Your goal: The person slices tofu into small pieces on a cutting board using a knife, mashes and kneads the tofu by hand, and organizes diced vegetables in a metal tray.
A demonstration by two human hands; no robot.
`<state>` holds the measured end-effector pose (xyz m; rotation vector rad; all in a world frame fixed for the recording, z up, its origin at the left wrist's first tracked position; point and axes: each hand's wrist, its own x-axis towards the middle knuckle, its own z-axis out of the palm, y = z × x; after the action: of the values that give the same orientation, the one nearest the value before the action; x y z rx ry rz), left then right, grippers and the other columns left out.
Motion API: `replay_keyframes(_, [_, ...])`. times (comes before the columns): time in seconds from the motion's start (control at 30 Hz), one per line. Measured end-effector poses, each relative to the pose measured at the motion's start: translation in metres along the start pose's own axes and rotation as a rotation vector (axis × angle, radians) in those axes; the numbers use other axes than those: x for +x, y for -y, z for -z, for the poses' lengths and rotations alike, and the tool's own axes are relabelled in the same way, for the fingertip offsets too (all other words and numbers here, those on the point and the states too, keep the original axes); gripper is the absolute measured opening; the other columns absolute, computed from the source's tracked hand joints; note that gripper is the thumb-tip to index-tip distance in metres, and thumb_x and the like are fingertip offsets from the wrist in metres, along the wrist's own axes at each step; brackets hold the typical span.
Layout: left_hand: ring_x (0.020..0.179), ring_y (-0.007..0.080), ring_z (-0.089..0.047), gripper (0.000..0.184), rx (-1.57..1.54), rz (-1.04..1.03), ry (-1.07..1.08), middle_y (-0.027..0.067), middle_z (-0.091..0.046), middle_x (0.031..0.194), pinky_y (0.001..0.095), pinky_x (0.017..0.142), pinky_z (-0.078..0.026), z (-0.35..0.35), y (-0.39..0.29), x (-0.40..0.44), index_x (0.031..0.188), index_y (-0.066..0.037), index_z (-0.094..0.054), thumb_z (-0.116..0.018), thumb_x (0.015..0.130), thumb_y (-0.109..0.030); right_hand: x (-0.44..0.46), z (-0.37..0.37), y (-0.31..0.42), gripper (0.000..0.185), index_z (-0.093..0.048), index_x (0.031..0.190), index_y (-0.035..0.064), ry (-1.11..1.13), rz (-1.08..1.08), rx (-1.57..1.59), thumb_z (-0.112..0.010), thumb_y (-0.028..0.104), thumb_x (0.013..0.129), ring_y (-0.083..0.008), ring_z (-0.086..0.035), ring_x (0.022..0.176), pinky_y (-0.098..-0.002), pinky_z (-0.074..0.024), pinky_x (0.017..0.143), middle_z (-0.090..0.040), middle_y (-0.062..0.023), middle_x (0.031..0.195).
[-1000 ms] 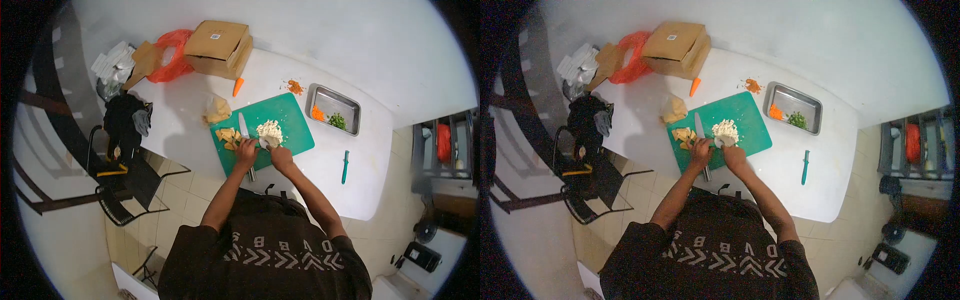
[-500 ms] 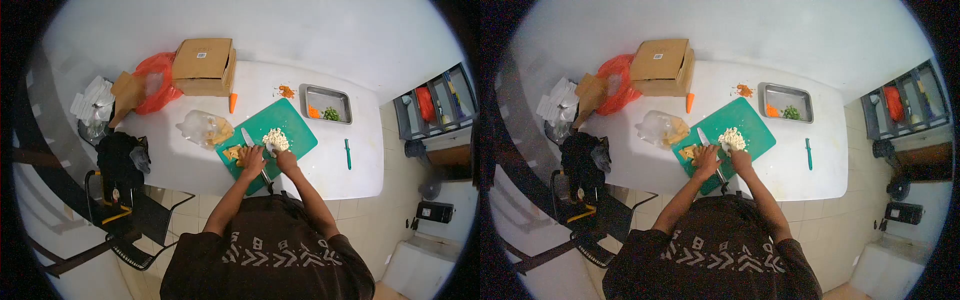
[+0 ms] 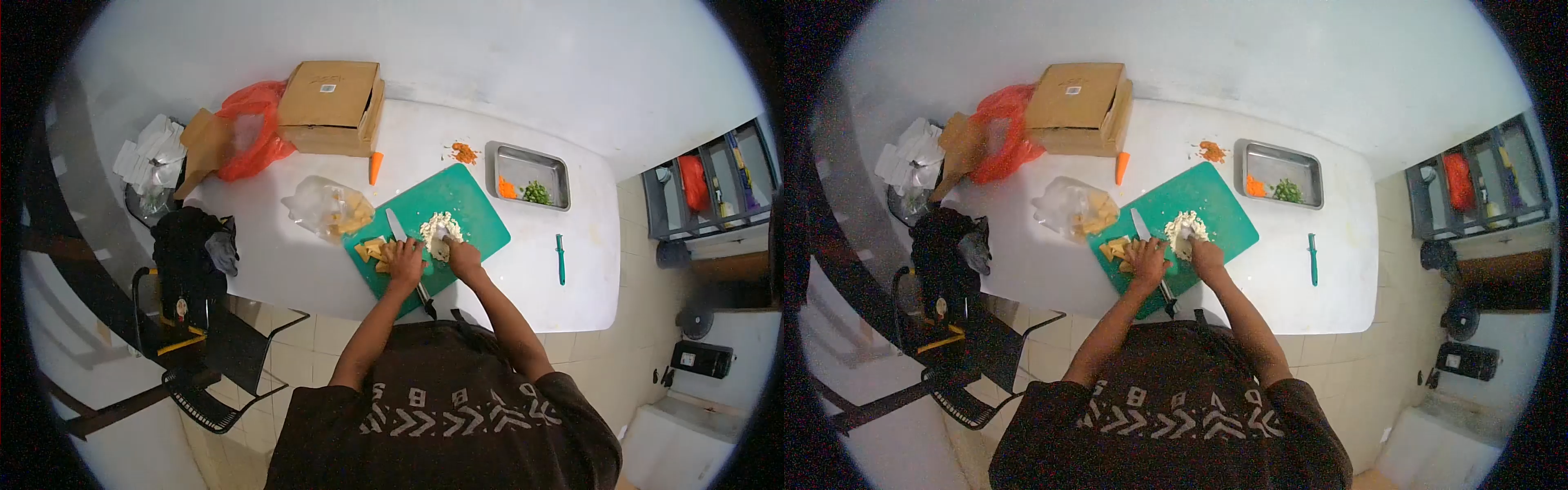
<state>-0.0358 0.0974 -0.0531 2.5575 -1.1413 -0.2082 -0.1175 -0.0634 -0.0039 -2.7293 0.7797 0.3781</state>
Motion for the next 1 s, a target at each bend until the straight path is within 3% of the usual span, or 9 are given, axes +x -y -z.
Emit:
replay_keyframes(0.13, [0.115,0.0266,-0.050,0.060,-0.012,0.009,-0.063,0.0038,-0.055,0.119,0.0640,0.104,-0.026,-0.006,-0.004,-0.002,0.124,-0.018,-0.066,-0.086,0.069,-0.031,0.007,0.021,-0.019,0.039,-0.068,0.122,0.0176,0.104,0.106,0.026,-0.064,0.012,0.084,-0.0339,-0.070,0.099,-0.0473,-0.0568,0.083,-0.073,-0.0139,0.101])
replay_keyframes(0.2, [0.115,0.0266,-0.050,0.062,0.017,0.017,-0.085,0.0040,-0.055,0.119,0.0642,0.103,-0.027,-0.004,-0.006,-0.003,0.124,-0.018,-0.066,-0.087,0.067,-0.031,0.021,0.038,-0.027,0.044,-0.068,0.125,0.0235,0.315,0.199,-0.005,-0.062,0.010,0.083,-0.0350,-0.072,0.093,-0.0458,-0.0582,0.079,-0.072,-0.0226,0.102])
replay_keyframes(0.27, [0.115,0.0276,-0.050,0.061,0.024,0.022,-0.058,0.0044,-0.054,0.119,0.0645,0.103,-0.026,0.001,-0.008,-0.001,0.123,-0.017,-0.065,-0.086,0.067,-0.030,0.021,0.039,-0.025,0.042,-0.070,0.122,0.0221,0.248,0.203,0.034,-0.062,0.010,0.083,-0.0337,-0.072,0.092,-0.0458,-0.0582,0.077,-0.072,-0.0221,0.102])
replay_keyframes(0.33, [0.115,0.0279,-0.050,0.060,0.023,0.038,-0.056,0.0045,-0.055,0.119,0.0649,0.103,-0.026,0.002,-0.011,0.001,0.123,-0.017,-0.065,-0.086,0.068,-0.029,0.016,0.032,-0.016,0.033,-0.072,0.116,0.0161,0.031,0.123,0.105,-0.062,0.011,0.085,-0.0346,-0.071,0.095,-0.0460,-0.0582,0.079,-0.073,-0.0151,0.102])
replay_keyframes(0.47, [0.117,0.0279,-0.050,0.056,0.044,0.023,-0.045,0.0048,-0.055,0.118,0.0658,0.104,-0.024,0.015,-0.015,-0.003,0.121,-0.017,-0.066,-0.085,0.069,-0.028,0.007,-0.008,-0.010,0.039,-0.070,0.123,0.0212,0.085,0.079,0.058,-0.061,0.012,0.085,-0.0346,-0.071,0.094,-0.0467,-0.0580,0.079,-0.072,-0.0202,0.104])
replay_keyframes(0.67, [0.120,0.0275,-0.049,0.055,0.033,0.118,0.046,0.0036,-0.054,0.122,0.0674,0.107,-0.022,0.000,-0.015,0.005,0.124,-0.018,-0.064,-0.082,0.073,-0.026,0.011,0.029,-0.019,0.035,-0.069,0.120,0.0201,0.167,0.221,-0.006,-0.064,0.016,0.086,-0.0363,-0.071,0.092,-0.0470,-0.0583,0.079,-0.072,-0.0179,0.101])
replay_keyframes(0.73, [0.121,0.0274,-0.048,0.056,0.034,0.111,0.032,0.0033,-0.053,0.124,0.0680,0.108,-0.021,0.003,-0.018,0.003,0.125,-0.019,-0.063,-0.082,0.073,-0.026,0.008,0.028,-0.008,0.020,-0.073,0.102,0.0092,-0.017,0.257,0.086,-0.060,0.017,0.089,-0.0357,-0.073,0.092,-0.0468,-0.0594,0.074,-0.073,-0.0192,0.097])
replay_keyframes(1.0, [0.129,0.0244,-0.045,0.057,0.076,0.114,0.077,0.0023,-0.053,0.132,0.0721,0.108,-0.019,0.003,-0.022,-0.009,0.134,-0.021,-0.059,-0.078,0.080,-0.029,0.015,0.017,-0.003,0.019,-0.073,0.102,0.0093,0.111,0.268,-0.105,-0.064,0.015,0.087,-0.0334,-0.073,0.090,-0.0441,-0.0599,0.074,-0.074,-0.0179,0.098])
